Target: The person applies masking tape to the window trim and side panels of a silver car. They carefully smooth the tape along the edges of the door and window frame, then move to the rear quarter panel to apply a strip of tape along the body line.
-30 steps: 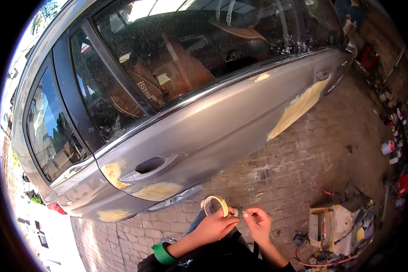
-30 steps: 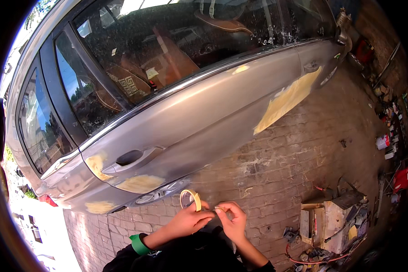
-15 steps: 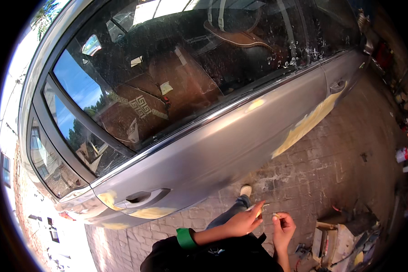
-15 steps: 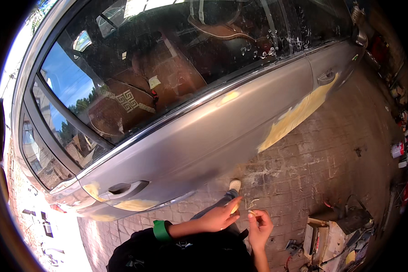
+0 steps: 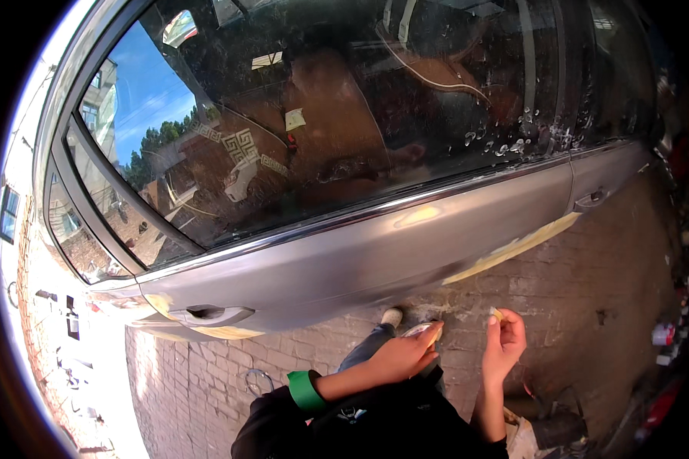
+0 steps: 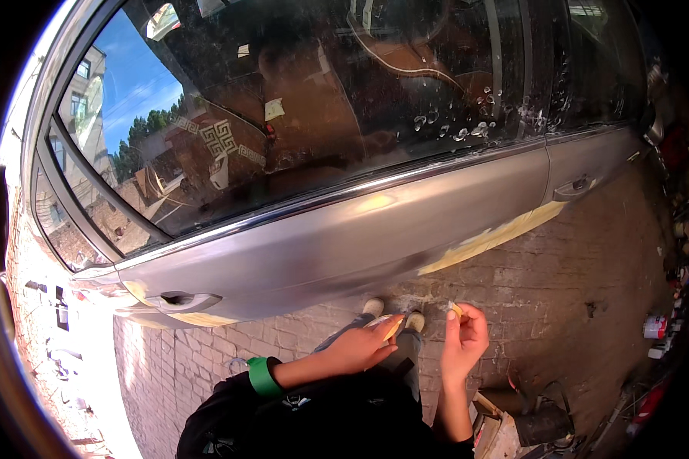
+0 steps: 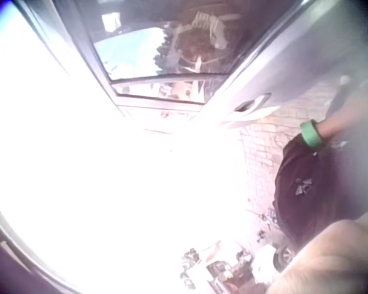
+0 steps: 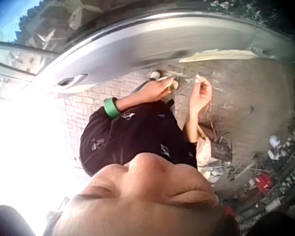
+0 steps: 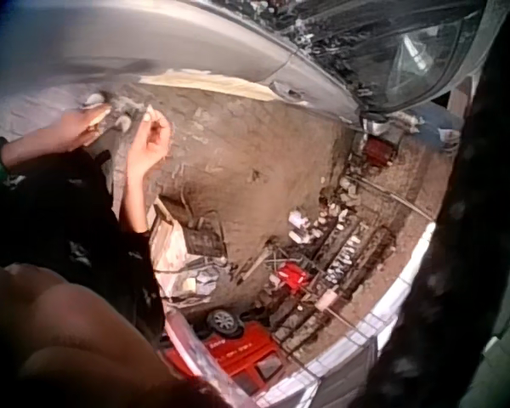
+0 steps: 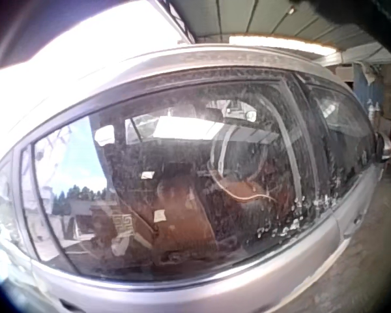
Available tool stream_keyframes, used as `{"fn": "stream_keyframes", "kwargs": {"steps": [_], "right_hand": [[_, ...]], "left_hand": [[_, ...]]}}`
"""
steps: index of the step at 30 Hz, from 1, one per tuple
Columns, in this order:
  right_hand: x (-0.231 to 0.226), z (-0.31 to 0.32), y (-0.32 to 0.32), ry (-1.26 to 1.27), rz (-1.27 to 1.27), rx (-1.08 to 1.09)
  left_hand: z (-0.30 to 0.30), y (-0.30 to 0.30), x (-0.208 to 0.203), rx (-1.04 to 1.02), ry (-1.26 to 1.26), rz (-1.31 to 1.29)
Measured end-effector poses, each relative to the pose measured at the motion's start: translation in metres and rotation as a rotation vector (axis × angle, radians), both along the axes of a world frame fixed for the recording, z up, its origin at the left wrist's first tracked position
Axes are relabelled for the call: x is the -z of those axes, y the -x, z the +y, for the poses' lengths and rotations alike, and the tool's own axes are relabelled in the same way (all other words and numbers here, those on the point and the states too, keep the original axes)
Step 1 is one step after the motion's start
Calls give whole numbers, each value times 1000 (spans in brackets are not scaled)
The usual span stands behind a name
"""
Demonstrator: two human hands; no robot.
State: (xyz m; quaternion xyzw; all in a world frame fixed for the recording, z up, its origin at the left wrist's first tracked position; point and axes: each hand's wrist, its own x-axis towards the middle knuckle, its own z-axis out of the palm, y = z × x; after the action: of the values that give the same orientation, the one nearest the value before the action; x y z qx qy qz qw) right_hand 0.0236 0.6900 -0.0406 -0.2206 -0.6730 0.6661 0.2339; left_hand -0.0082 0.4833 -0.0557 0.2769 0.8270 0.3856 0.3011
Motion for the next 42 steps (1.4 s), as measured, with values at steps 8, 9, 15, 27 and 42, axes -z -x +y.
{"fn": "stream_keyframes", "kwargs": {"steps": [8,9,15,27,42], "right_hand": [[-53,-33,118,-497,443,-516],[-56,-44,130,-580,527,-543],[-57,-117,179,-844,791,-601],[-53,-159,196,-1139,845,-531],[-61,-156,196,-1265,791,-620]], "left_hand": [[9,-28,-23,-447,-118,148],[4,-30,-24,-502,-138,180],[-45,-37,-22,-655,-113,129],[-139,-10,-19,-558,-82,114],[-160,10,-18,-461,-55,108]]}}
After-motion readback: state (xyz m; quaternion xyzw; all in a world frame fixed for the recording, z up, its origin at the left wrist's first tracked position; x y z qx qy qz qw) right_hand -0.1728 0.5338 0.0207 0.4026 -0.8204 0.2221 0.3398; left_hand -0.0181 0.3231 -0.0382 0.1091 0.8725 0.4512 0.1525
